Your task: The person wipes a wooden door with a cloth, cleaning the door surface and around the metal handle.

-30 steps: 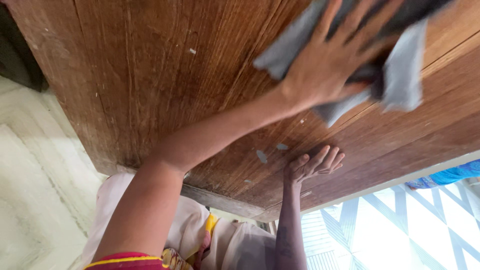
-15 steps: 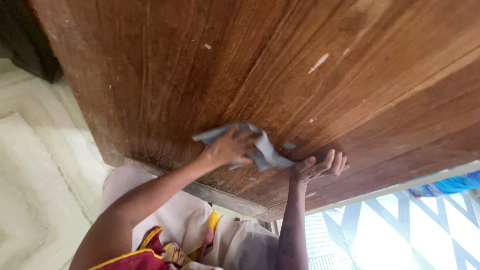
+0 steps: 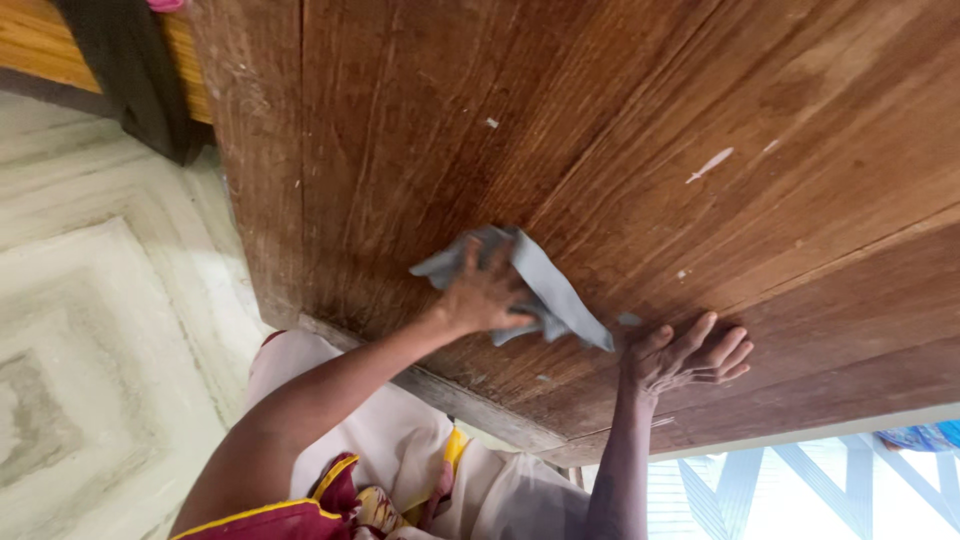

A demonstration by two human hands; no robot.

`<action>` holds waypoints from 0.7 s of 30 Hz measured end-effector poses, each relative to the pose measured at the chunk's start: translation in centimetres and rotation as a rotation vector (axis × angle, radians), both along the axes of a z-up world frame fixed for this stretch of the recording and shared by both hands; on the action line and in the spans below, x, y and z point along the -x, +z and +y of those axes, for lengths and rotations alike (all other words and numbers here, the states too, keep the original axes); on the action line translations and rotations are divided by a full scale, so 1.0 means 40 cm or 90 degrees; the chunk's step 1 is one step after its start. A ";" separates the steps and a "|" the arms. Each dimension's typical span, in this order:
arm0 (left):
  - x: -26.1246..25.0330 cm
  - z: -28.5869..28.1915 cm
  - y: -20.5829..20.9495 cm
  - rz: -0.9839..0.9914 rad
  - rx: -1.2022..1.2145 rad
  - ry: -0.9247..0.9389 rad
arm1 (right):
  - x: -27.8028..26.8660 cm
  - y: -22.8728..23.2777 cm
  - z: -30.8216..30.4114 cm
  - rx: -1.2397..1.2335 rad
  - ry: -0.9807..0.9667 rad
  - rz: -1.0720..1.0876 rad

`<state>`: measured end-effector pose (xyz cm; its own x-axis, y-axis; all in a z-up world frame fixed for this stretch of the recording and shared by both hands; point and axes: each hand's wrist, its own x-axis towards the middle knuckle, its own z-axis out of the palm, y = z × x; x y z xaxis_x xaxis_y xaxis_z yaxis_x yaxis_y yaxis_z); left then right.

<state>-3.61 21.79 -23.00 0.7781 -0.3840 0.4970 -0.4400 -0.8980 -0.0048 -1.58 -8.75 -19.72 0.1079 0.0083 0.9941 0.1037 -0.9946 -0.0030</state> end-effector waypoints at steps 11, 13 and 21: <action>-0.012 0.324 0.091 -0.017 0.202 0.395 | -0.004 -0.012 -0.014 -0.010 -0.020 0.041; -0.047 0.425 0.049 -0.184 0.356 0.517 | -0.006 -0.008 -0.008 -0.010 -0.026 0.032; -0.063 0.547 -0.032 -0.296 0.672 0.514 | -0.003 0.001 0.005 -0.010 0.006 -0.007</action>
<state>-1.11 43.67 -24.27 0.2891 0.7930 0.5363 0.0461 -0.5711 0.8196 -1.47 -8.54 -19.66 0.0968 -0.0069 0.9953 0.1137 -0.9933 -0.0180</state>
